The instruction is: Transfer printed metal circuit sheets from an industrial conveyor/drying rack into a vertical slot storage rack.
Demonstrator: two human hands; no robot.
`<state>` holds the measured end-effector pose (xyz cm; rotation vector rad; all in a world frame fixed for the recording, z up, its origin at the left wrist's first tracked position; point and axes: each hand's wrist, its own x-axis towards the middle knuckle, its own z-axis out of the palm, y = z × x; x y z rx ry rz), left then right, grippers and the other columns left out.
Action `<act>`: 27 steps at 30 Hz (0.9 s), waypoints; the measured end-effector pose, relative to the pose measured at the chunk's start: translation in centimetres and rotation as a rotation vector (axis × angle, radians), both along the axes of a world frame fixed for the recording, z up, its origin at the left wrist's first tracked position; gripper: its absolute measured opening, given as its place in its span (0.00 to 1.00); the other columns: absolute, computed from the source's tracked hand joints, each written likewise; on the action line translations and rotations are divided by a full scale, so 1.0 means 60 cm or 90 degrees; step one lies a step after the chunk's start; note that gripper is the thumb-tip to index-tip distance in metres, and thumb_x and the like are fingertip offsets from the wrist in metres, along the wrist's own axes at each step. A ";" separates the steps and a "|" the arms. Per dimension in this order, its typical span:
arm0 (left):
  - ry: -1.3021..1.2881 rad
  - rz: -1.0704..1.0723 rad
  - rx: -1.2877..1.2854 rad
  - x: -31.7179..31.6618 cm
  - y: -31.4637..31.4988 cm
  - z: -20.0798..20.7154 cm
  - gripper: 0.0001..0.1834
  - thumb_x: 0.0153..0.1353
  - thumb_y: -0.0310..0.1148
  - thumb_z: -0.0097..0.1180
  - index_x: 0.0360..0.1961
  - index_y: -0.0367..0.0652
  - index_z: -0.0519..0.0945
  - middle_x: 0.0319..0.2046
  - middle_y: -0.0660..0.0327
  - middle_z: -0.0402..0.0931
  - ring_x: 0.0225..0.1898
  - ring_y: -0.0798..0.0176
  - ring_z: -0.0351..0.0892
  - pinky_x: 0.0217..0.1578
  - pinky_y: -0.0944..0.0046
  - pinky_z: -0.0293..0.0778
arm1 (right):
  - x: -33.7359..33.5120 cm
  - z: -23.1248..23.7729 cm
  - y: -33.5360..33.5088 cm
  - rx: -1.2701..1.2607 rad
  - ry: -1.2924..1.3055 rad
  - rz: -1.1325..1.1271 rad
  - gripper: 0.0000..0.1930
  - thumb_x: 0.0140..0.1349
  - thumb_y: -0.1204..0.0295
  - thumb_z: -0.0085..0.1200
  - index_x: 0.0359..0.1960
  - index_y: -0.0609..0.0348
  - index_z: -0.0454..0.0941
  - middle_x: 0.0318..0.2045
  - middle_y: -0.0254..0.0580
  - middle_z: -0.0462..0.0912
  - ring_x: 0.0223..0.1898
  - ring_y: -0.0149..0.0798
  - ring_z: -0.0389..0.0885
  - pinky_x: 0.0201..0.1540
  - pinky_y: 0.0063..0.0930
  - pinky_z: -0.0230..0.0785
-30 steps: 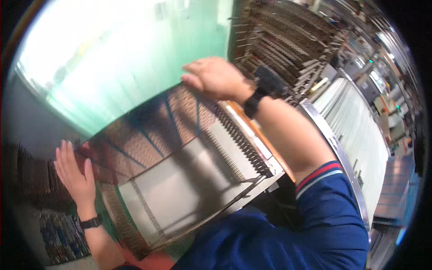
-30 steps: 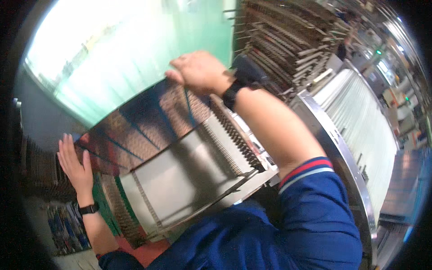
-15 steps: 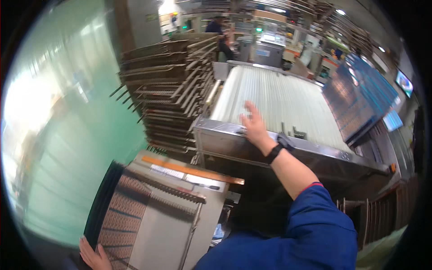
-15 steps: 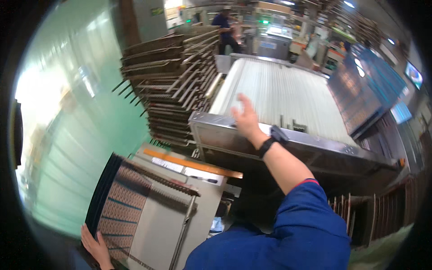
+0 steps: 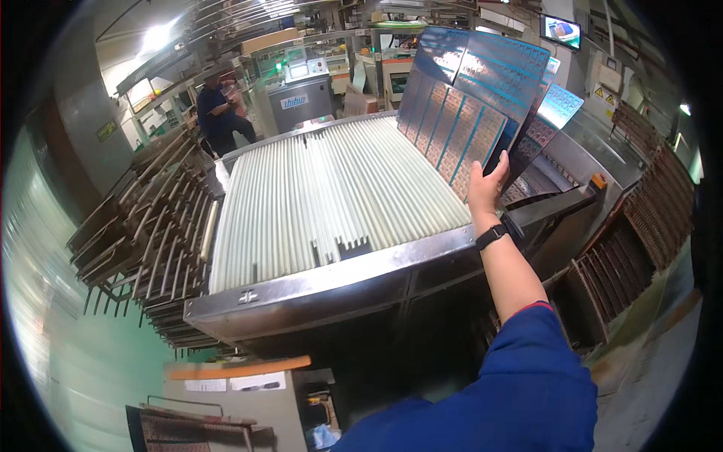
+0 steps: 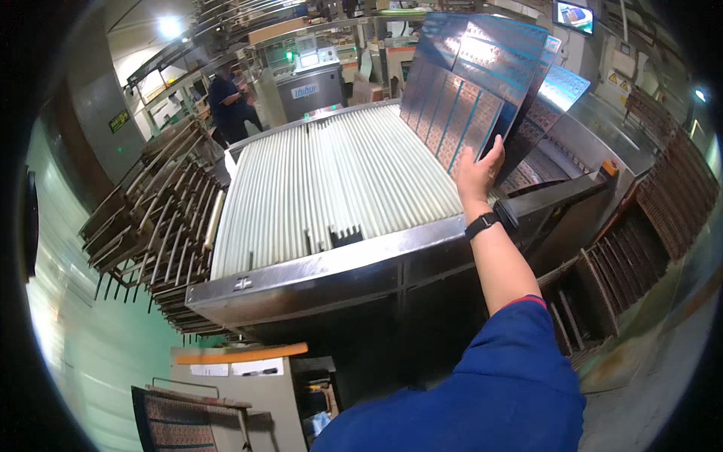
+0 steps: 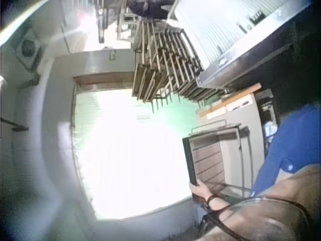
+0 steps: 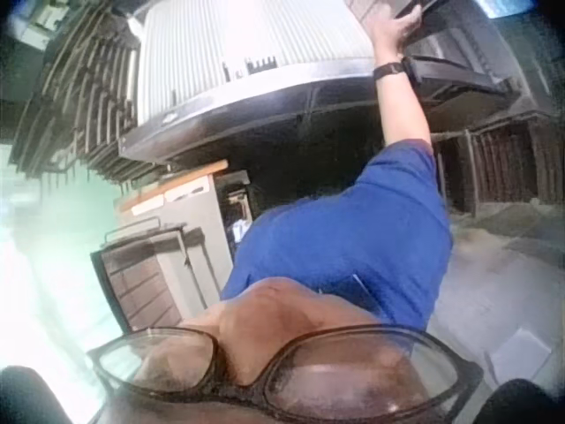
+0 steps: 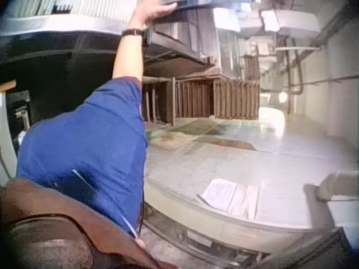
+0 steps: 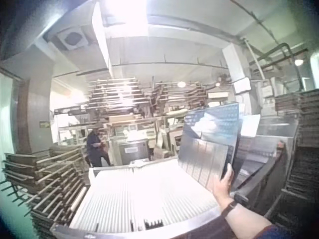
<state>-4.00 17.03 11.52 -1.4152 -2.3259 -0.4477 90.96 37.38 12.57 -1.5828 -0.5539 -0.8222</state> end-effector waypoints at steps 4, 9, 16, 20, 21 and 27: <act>-0.109 -0.039 0.173 0.133 0.063 0.002 0.28 0.64 0.38 0.57 0.59 0.29 0.71 0.58 0.38 0.70 0.57 0.39 0.71 0.61 0.49 0.64 | 0.070 0.009 0.021 0.221 0.082 0.253 0.35 0.61 0.71 0.57 0.67 0.66 0.54 0.60 0.58 0.68 0.62 0.50 0.68 0.63 0.39 0.62; -0.219 -0.122 0.146 0.315 0.135 0.040 0.26 0.69 0.47 0.50 0.59 0.37 0.74 0.55 0.45 0.75 0.56 0.46 0.74 0.59 0.54 0.68 | 0.127 -0.031 0.069 0.001 0.148 0.121 0.14 0.60 0.62 0.58 0.38 0.61 0.80 0.36 0.58 0.83 0.42 0.56 0.82 0.48 0.47 0.71; -0.338 -0.228 0.087 0.386 0.214 0.066 0.21 0.73 0.39 0.48 0.61 0.38 0.73 0.56 0.47 0.74 0.56 0.50 0.74 0.58 0.56 0.70 | 0.104 0.003 0.104 0.059 0.183 0.418 0.16 0.66 0.59 0.56 0.44 0.60 0.82 0.32 0.47 0.85 0.34 0.40 0.83 0.42 0.34 0.73; -0.612 -0.337 0.247 0.379 0.241 0.043 0.20 0.73 0.35 0.47 0.61 0.37 0.72 0.54 0.46 0.74 0.53 0.51 0.75 0.53 0.56 0.75 | -0.047 0.126 0.068 0.212 0.210 0.881 0.14 0.71 0.65 0.52 0.48 0.65 0.79 0.41 0.31 0.82 0.40 0.24 0.75 0.45 0.23 0.68; -0.459 -0.360 0.206 0.396 0.235 0.059 0.21 0.72 0.32 0.48 0.62 0.33 0.71 0.54 0.46 0.74 0.50 0.53 0.77 0.48 0.57 0.79 | -0.065 0.131 0.076 0.192 0.209 0.934 0.14 0.70 0.65 0.53 0.47 0.64 0.79 0.40 0.31 0.82 0.40 0.23 0.75 0.45 0.22 0.68; -0.366 -0.304 0.247 0.365 0.218 0.103 0.33 0.73 0.39 0.44 0.73 0.39 0.50 0.70 0.51 0.56 0.71 0.53 0.56 0.68 0.53 0.54 | -0.183 0.131 0.135 0.164 0.376 1.285 0.20 0.72 0.61 0.49 0.60 0.56 0.73 0.56 0.43 0.78 0.52 0.37 0.79 0.59 0.38 0.69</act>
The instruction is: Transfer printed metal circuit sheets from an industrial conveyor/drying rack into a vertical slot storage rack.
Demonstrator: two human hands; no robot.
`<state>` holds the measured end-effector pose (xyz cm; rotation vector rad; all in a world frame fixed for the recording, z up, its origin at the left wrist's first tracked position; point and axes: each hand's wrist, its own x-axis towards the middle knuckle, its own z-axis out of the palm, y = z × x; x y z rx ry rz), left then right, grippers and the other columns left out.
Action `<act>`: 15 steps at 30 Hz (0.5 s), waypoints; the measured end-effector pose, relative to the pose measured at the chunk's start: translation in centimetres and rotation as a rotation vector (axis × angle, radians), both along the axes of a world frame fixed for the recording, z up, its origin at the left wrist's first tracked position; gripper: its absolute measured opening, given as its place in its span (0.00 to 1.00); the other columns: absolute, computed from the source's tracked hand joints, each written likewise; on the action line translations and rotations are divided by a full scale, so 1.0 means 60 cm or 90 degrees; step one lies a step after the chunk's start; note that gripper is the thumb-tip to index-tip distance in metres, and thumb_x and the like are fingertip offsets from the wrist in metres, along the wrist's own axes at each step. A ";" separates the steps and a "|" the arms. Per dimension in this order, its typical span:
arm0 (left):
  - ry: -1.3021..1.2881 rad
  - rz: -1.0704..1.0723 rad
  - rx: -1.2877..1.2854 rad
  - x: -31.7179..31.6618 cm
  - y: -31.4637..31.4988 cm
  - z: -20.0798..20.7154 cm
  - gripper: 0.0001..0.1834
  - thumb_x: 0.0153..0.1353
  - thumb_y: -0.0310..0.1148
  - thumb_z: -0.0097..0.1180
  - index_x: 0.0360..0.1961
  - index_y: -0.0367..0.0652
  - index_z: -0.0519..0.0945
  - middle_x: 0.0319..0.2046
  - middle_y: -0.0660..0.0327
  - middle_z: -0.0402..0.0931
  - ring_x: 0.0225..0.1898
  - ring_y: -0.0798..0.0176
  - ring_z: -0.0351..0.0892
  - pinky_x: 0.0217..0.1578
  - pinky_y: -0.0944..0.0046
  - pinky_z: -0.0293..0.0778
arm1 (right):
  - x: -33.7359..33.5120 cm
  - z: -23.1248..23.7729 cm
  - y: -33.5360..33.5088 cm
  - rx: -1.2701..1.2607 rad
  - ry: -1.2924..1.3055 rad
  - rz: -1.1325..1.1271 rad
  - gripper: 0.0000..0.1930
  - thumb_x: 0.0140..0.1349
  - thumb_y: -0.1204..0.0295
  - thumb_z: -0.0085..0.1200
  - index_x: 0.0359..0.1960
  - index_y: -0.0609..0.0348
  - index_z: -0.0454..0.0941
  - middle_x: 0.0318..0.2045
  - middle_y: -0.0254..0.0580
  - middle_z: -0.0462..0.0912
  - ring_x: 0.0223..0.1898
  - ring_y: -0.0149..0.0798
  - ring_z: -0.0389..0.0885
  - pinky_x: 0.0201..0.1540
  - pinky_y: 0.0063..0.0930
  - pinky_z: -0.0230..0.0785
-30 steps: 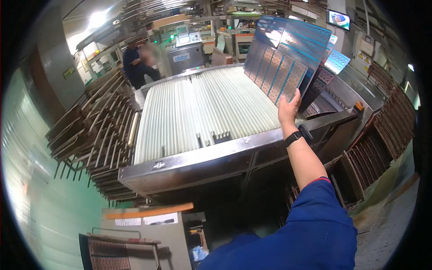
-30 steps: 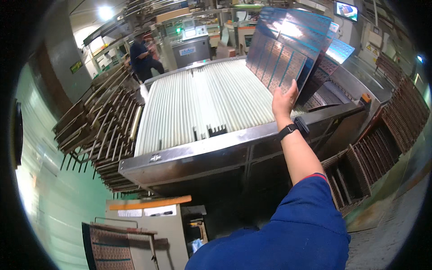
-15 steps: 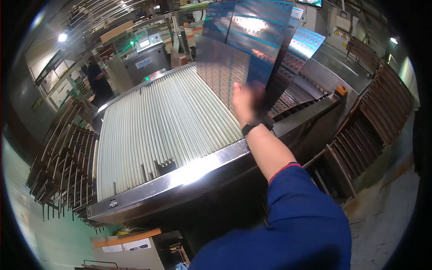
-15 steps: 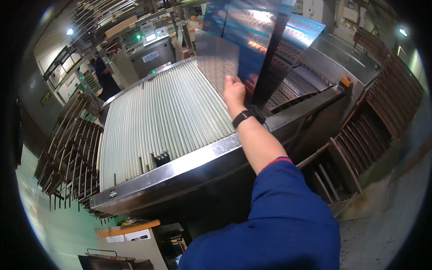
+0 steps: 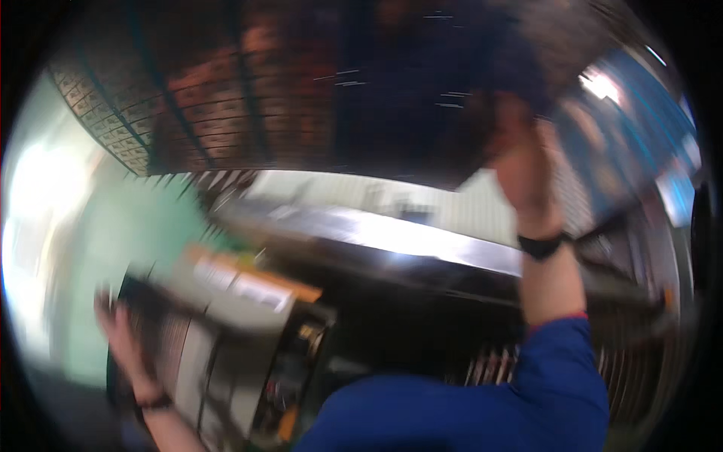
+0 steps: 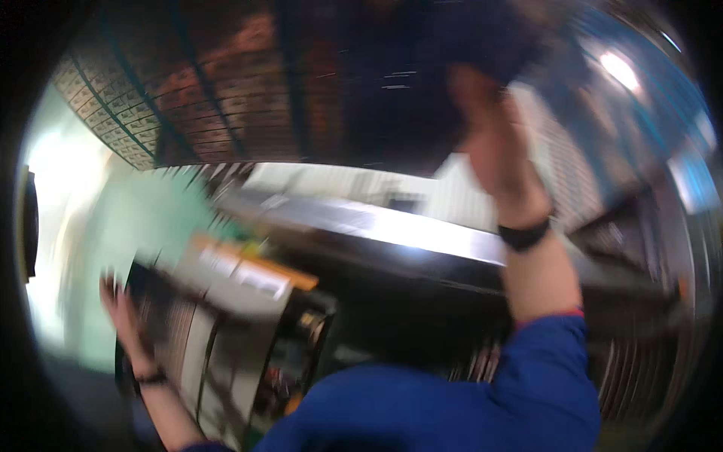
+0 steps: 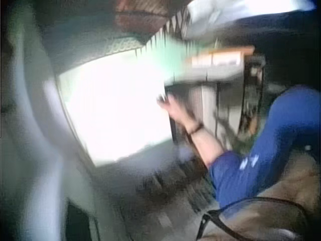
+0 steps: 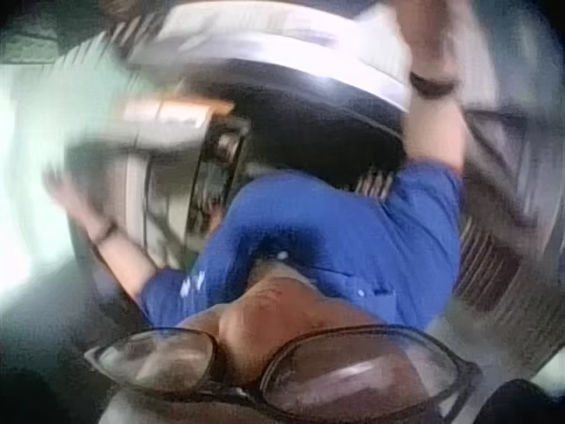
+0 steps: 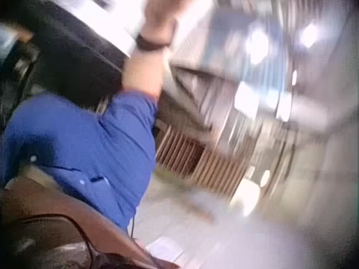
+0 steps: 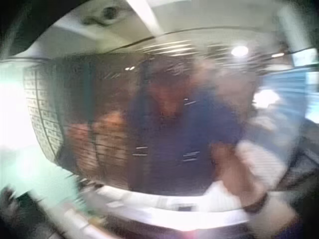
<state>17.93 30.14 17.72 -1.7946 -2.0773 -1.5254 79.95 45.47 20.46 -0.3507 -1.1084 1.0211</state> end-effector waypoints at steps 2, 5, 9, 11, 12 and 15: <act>0.226 0.012 0.135 -0.035 -0.030 0.006 0.33 0.72 0.43 0.46 0.74 0.53 0.52 0.73 0.55 0.50 0.71 0.55 0.54 0.68 0.52 0.56 | -0.042 0.036 0.000 0.094 -0.102 0.282 0.27 0.75 0.52 0.37 0.66 0.57 0.66 0.61 0.48 0.74 0.58 0.42 0.76 0.64 0.43 0.65; 0.491 0.341 -0.060 -0.075 -0.132 0.073 0.24 0.65 0.29 0.57 0.62 0.46 0.69 0.60 0.56 0.69 0.62 0.55 0.68 0.61 0.55 0.66 | -0.131 0.066 0.031 0.082 -0.082 0.356 0.25 0.73 0.57 0.45 0.66 0.57 0.67 0.63 0.50 0.72 0.64 0.49 0.71 0.71 0.45 0.56; -0.182 0.122 0.284 -0.101 -0.266 0.027 0.16 0.66 0.27 0.56 0.54 0.42 0.74 0.51 0.61 0.76 0.55 0.59 0.73 0.55 0.58 0.70 | -0.354 0.077 0.069 0.137 -0.163 0.407 0.22 0.72 0.62 0.48 0.62 0.60 0.69 0.58 0.51 0.76 0.61 0.47 0.75 0.67 0.40 0.62; -0.273 0.159 0.270 -0.146 -0.328 -0.012 0.15 0.67 0.27 0.56 0.53 0.42 0.74 0.48 0.64 0.77 0.51 0.64 0.74 0.53 0.60 0.71 | -0.493 0.082 0.059 0.213 -0.204 0.405 0.17 0.72 0.70 0.48 0.58 0.64 0.71 0.54 0.47 0.79 0.56 0.40 0.78 0.61 0.31 0.69; -0.285 0.267 0.251 -0.191 -0.367 -0.036 0.12 0.63 0.24 0.57 0.48 0.38 0.76 0.44 0.63 0.79 0.45 0.68 0.76 0.49 0.65 0.70 | -0.559 0.090 0.044 0.231 -0.246 0.334 0.17 0.72 0.71 0.48 0.59 0.64 0.71 0.53 0.44 0.79 0.54 0.37 0.78 0.60 0.29 0.68; -0.224 0.411 0.174 -0.256 -0.418 -0.070 0.12 0.62 0.25 0.59 0.47 0.37 0.77 0.43 0.61 0.79 0.44 0.68 0.77 0.48 0.66 0.71 | -0.738 0.065 0.030 0.185 -0.315 0.327 0.18 0.71 0.72 0.49 0.59 0.63 0.71 0.51 0.38 0.80 0.52 0.29 0.76 0.57 0.24 0.66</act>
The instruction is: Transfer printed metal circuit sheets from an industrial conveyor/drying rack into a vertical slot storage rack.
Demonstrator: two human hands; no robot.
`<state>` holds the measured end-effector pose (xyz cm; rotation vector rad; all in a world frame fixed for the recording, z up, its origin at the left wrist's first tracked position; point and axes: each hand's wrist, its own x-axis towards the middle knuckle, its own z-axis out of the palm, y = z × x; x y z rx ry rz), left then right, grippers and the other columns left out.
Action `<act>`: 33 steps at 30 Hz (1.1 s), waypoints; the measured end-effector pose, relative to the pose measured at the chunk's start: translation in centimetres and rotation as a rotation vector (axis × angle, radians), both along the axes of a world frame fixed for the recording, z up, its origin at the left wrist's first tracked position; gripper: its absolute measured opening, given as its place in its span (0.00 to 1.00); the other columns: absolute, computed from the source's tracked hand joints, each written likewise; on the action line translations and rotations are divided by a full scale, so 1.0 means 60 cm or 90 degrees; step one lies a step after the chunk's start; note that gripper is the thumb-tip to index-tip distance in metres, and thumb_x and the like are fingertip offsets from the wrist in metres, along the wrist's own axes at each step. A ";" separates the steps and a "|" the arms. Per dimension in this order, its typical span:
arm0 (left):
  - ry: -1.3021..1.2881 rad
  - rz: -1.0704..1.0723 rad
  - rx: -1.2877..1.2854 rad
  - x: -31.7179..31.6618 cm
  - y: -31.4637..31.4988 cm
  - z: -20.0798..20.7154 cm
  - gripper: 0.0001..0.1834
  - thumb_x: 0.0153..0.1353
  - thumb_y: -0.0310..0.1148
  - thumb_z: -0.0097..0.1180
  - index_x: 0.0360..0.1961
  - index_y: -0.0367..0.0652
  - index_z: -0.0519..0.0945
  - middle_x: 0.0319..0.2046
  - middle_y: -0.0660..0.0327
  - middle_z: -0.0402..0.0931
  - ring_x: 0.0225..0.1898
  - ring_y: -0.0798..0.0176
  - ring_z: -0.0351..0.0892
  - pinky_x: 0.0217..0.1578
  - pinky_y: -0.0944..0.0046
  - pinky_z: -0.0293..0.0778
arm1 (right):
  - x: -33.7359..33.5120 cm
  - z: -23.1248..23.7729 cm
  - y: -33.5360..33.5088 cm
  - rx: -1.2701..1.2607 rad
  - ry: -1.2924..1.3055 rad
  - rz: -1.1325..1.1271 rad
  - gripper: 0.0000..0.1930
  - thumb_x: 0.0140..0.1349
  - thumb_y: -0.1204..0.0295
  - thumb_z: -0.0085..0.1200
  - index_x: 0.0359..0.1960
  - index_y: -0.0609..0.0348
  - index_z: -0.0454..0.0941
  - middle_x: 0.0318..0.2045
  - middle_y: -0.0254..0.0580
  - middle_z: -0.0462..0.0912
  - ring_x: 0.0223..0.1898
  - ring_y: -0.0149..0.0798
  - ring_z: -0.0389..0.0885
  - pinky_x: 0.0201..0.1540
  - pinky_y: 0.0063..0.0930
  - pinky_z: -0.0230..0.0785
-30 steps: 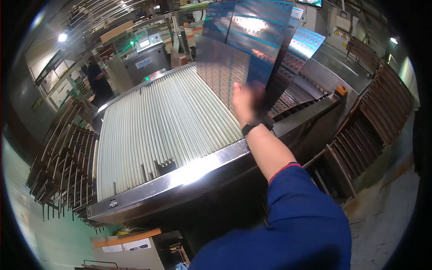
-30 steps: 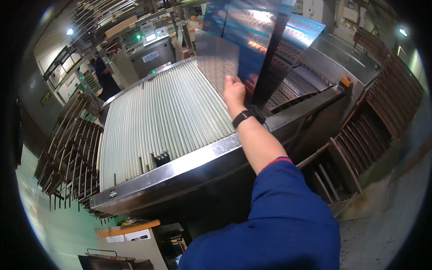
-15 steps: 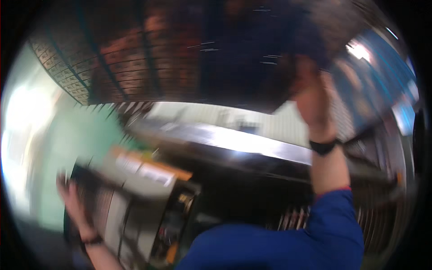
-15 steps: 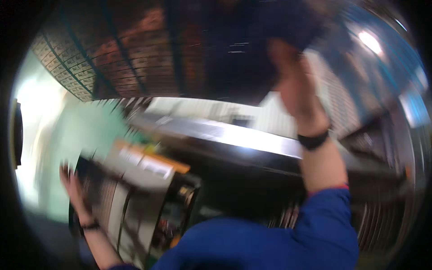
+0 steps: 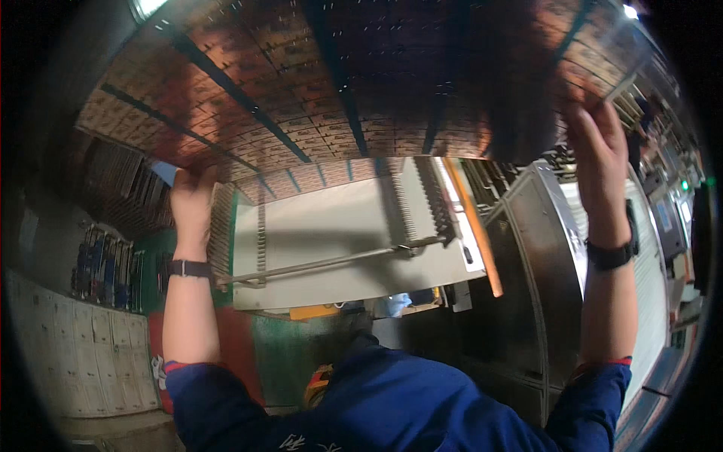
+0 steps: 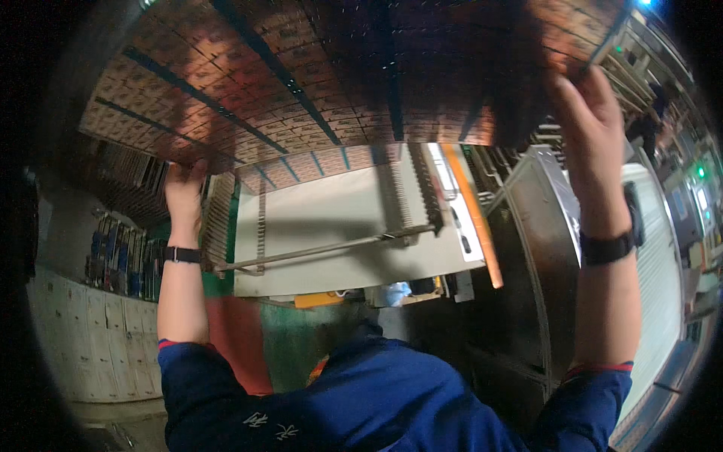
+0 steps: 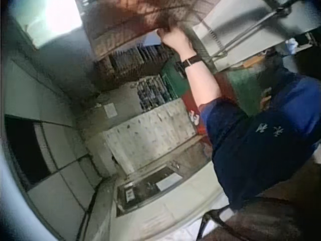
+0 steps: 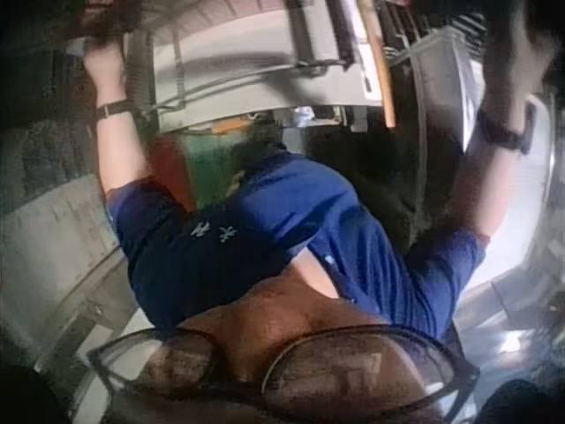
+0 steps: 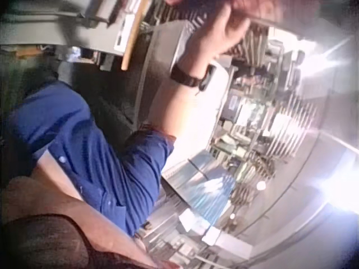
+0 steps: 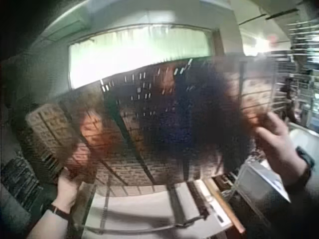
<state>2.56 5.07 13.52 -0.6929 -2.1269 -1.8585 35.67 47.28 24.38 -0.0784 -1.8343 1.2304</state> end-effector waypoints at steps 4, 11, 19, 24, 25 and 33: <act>-0.072 -0.044 0.032 -0.108 -0.012 -0.056 0.17 0.61 0.27 0.64 0.48 0.37 0.73 0.44 0.59 0.78 0.44 0.69 0.76 0.46 0.69 0.70 | -0.180 -0.050 -0.026 -0.095 0.029 0.120 0.15 0.70 0.72 0.52 0.56 0.62 0.73 0.51 0.36 0.80 0.52 0.28 0.75 0.58 0.25 0.65; -0.129 0.049 -0.130 -0.268 -0.045 -0.147 0.19 0.60 0.27 0.64 0.51 0.37 0.72 0.45 0.61 0.77 0.46 0.71 0.75 0.48 0.69 0.70 | -0.352 -0.107 -0.052 -0.097 -0.019 0.080 0.15 0.69 0.71 0.55 0.54 0.62 0.74 0.47 0.35 0.81 0.49 0.28 0.77 0.54 0.24 0.67; -0.138 -0.056 0.031 -0.266 -0.032 -0.172 0.20 0.69 0.32 0.55 0.58 0.34 0.72 0.55 0.58 0.74 0.54 0.63 0.73 0.57 0.63 0.66 | -0.459 -0.187 0.020 -0.158 -0.040 0.046 0.17 0.67 0.70 0.57 0.54 0.65 0.73 0.45 0.38 0.81 0.48 0.30 0.78 0.54 0.25 0.69; -0.141 -0.003 -0.024 -0.256 -0.022 -0.159 0.19 0.68 0.32 0.56 0.56 0.34 0.73 0.51 0.59 0.76 0.49 0.66 0.74 0.53 0.65 0.67 | -0.461 -0.227 0.024 -0.216 -0.022 0.076 0.17 0.68 0.71 0.56 0.54 0.66 0.72 0.48 0.39 0.80 0.49 0.30 0.77 0.55 0.26 0.69; -0.135 0.023 -0.059 -0.256 -0.021 -0.158 0.19 0.68 0.32 0.57 0.56 0.35 0.73 0.49 0.61 0.76 0.47 0.68 0.74 0.50 0.67 0.68 | -0.461 -0.233 0.031 -0.218 -0.028 0.091 0.17 0.68 0.71 0.56 0.55 0.66 0.72 0.48 0.39 0.80 0.50 0.30 0.77 0.56 0.26 0.69; -0.074 -0.001 -0.075 -0.281 -0.034 -0.186 0.17 0.65 0.33 0.60 0.51 0.34 0.75 0.42 0.61 0.77 0.45 0.68 0.75 0.49 0.67 0.70 | -0.378 -0.235 0.049 -0.147 -0.122 -0.106 0.19 0.64 0.70 0.59 0.53 0.68 0.73 0.47 0.47 0.81 0.50 0.36 0.78 0.55 0.30 0.71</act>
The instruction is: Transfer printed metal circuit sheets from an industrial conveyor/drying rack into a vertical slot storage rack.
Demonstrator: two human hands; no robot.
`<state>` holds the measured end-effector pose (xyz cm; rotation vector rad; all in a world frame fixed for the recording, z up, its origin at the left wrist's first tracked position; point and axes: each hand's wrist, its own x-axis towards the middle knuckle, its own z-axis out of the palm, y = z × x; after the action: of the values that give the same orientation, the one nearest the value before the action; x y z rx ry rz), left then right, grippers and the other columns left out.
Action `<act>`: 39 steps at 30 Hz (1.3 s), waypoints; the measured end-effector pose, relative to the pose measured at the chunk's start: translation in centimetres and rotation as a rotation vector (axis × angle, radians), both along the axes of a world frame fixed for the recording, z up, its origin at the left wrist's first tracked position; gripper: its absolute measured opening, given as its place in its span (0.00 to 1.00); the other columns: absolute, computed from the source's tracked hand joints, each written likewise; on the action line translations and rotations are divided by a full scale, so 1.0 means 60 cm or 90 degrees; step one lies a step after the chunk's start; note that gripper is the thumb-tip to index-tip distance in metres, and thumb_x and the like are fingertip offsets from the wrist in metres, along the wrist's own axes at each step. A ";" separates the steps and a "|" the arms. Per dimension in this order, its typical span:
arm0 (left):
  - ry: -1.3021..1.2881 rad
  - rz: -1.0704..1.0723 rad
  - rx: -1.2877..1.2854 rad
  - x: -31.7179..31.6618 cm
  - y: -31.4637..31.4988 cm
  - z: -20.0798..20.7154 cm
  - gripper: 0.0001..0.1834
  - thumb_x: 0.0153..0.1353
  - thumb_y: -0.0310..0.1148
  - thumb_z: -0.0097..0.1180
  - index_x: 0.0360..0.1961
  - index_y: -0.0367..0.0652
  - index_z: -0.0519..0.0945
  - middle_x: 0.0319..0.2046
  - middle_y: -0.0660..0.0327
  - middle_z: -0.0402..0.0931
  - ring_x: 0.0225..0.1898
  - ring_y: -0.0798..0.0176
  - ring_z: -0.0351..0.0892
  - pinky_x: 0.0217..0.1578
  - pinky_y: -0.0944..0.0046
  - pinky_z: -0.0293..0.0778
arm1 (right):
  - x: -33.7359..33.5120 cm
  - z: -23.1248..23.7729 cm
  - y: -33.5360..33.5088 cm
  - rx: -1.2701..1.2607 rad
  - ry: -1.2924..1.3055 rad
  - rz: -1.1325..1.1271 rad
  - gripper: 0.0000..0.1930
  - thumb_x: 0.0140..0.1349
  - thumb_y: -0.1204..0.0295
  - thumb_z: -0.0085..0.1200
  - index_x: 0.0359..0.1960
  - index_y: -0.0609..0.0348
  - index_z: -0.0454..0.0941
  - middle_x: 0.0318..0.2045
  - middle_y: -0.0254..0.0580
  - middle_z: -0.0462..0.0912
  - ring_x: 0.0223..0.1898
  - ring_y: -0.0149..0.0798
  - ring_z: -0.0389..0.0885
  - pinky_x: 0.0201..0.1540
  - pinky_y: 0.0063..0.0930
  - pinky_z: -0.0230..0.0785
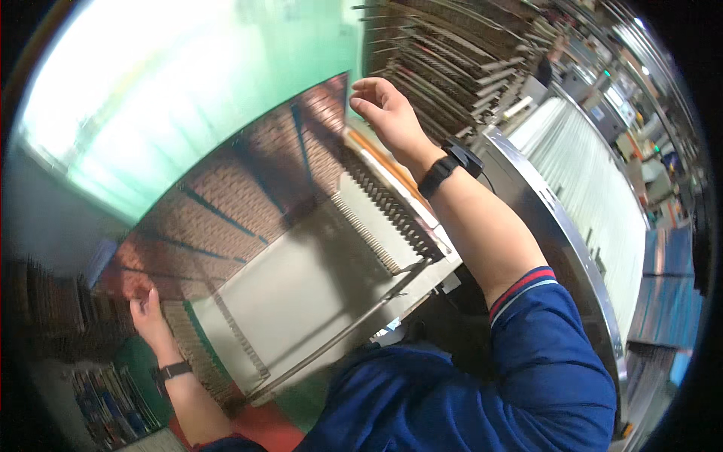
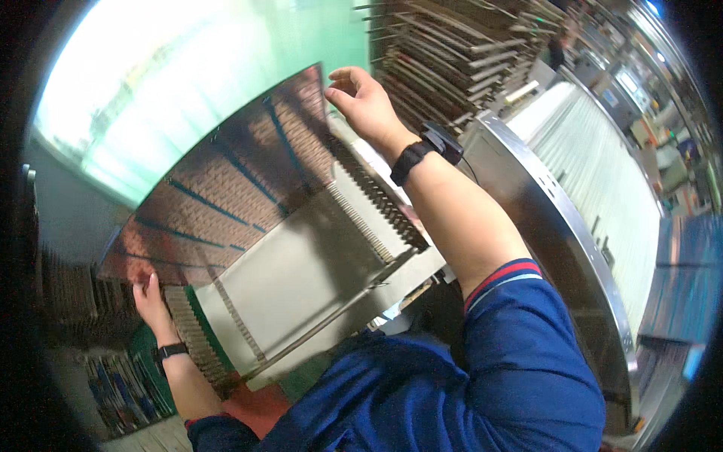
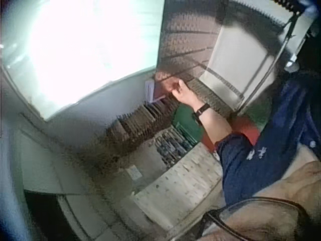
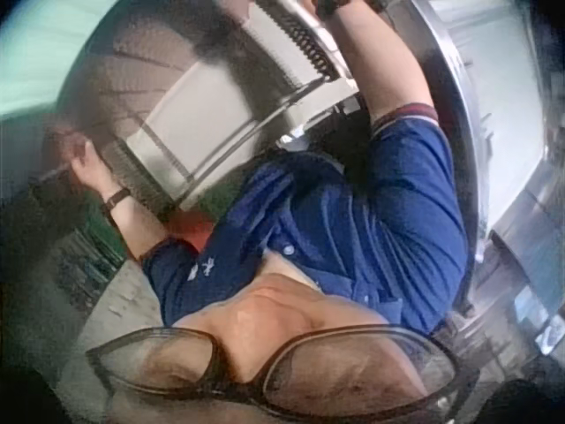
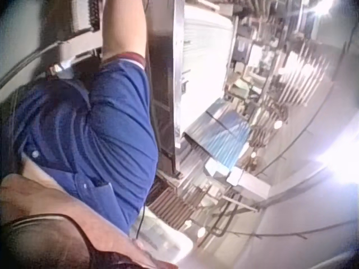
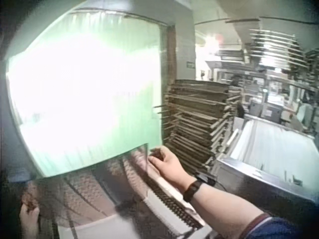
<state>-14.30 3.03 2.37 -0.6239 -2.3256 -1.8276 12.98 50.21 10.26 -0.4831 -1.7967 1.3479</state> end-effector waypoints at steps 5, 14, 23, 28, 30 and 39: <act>0.073 0.019 -0.226 -0.039 -0.016 0.004 0.22 0.69 0.40 0.54 0.51 0.28 0.77 0.49 0.52 0.78 0.49 0.57 0.75 0.55 0.62 0.67 | 0.263 0.023 -0.016 0.028 -0.014 -0.133 0.14 0.66 0.71 0.56 0.51 0.63 0.75 0.43 0.39 0.81 0.46 0.30 0.77 0.52 0.26 0.70; 0.197 -0.087 -0.106 0.231 0.229 0.134 0.22 0.71 0.34 0.50 0.61 0.33 0.70 0.53 0.48 0.74 0.48 0.56 0.76 0.43 0.58 0.80 | 1.085 0.042 -0.243 0.351 0.045 -1.056 0.12 0.69 0.72 0.50 0.51 0.63 0.71 0.44 0.40 0.76 0.49 0.34 0.74 0.57 0.30 0.66; 0.158 -0.514 0.025 0.643 0.534 0.149 0.21 0.71 0.38 0.50 0.58 0.34 0.72 0.49 0.50 0.76 0.44 0.59 0.76 0.39 0.60 0.80 | 1.685 -0.028 -0.507 -0.128 0.327 -1.546 0.21 0.60 0.73 0.50 0.55 0.71 0.71 0.52 0.52 0.78 0.51 0.44 0.76 0.56 0.36 0.66; 0.027 -0.724 0.076 0.901 0.699 0.104 0.17 0.72 0.37 0.49 0.55 0.37 0.74 0.48 0.59 0.75 0.48 0.62 0.72 0.54 0.63 0.67 | 1.779 -0.048 -0.416 -0.089 0.355 -1.642 0.21 0.60 0.69 0.52 0.52 0.70 0.75 0.53 0.56 0.80 0.53 0.53 0.79 0.56 0.40 0.68; -0.022 -0.807 0.081 1.011 0.765 0.070 0.15 0.71 0.35 0.48 0.55 0.42 0.72 0.42 0.62 0.71 0.44 0.68 0.71 0.49 0.66 0.68 | 1.810 -0.057 -0.400 -0.252 0.290 -1.681 0.22 0.59 0.64 0.55 0.51 0.66 0.77 0.52 0.56 0.80 0.54 0.58 0.78 0.57 0.39 0.69; 0.019 -1.066 -0.061 1.303 0.749 0.066 0.12 0.69 0.30 0.49 0.51 0.39 0.72 0.39 0.63 0.71 0.41 0.69 0.69 0.45 0.68 0.67 | 1.851 -0.077 -0.417 -0.557 -0.878 -1.239 0.18 0.60 0.69 0.57 0.53 0.52 0.81 0.53 0.45 0.81 0.55 0.52 0.79 0.53 0.60 0.69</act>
<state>63.91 47.99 6.32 -3.1307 -1.6766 -1.7955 124.03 25.19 5.65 -2.9645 -0.3202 -0.0173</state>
